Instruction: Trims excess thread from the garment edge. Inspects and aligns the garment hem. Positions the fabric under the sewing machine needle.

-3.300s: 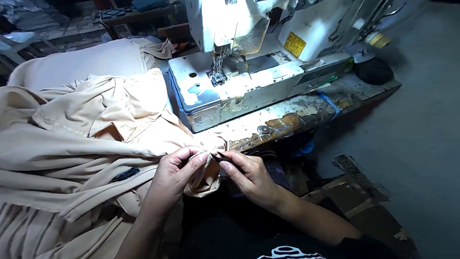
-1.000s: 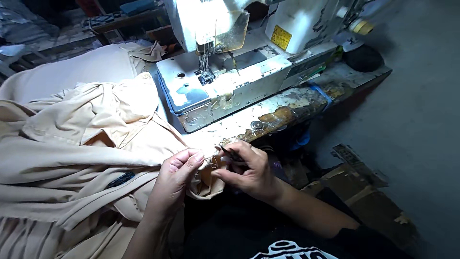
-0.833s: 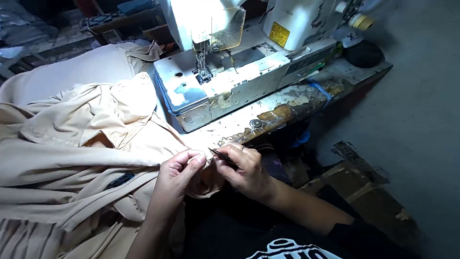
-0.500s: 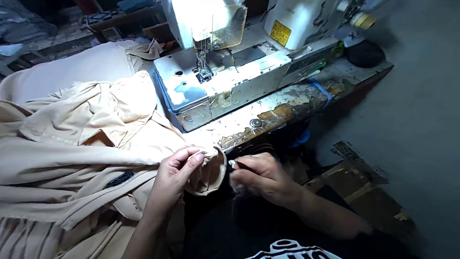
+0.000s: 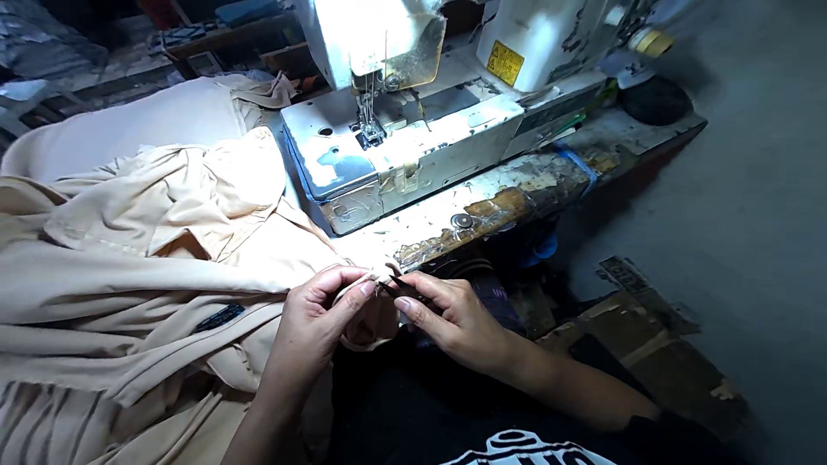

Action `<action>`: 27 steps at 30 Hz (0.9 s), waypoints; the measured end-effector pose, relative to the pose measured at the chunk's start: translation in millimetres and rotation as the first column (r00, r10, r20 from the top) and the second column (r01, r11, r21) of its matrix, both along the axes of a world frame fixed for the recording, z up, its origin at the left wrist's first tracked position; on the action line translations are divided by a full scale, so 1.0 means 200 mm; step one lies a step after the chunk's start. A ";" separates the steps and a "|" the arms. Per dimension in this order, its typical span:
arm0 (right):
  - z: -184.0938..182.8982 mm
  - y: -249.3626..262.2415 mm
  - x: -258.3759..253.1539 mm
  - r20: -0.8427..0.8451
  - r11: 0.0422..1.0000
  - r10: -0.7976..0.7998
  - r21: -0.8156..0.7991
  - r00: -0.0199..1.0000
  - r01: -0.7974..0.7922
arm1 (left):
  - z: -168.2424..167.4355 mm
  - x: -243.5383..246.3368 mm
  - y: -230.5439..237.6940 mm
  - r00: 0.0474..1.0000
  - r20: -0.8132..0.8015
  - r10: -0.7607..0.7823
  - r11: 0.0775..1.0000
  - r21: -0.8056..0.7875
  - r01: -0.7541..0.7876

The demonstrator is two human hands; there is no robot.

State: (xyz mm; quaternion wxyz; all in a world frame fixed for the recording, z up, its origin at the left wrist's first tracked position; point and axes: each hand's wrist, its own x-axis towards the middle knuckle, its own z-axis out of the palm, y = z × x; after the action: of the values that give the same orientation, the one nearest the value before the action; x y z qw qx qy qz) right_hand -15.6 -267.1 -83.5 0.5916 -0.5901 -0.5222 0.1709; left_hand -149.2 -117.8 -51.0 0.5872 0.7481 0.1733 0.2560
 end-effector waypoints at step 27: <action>0.23 -0.28 0.09 -0.020 0.824 0.353 0.480 0.935 -0.301 | -0.03 0.01 0.05 0.992 -0.124 0.024 1.000 0.015 -0.022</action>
State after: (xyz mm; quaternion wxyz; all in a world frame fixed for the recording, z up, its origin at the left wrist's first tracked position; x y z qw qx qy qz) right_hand 3.2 -323.6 -37.5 0.7056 -0.3207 -0.6086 0.1700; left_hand -147.4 -108.2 -57.5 0.5671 0.7646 0.2161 0.2171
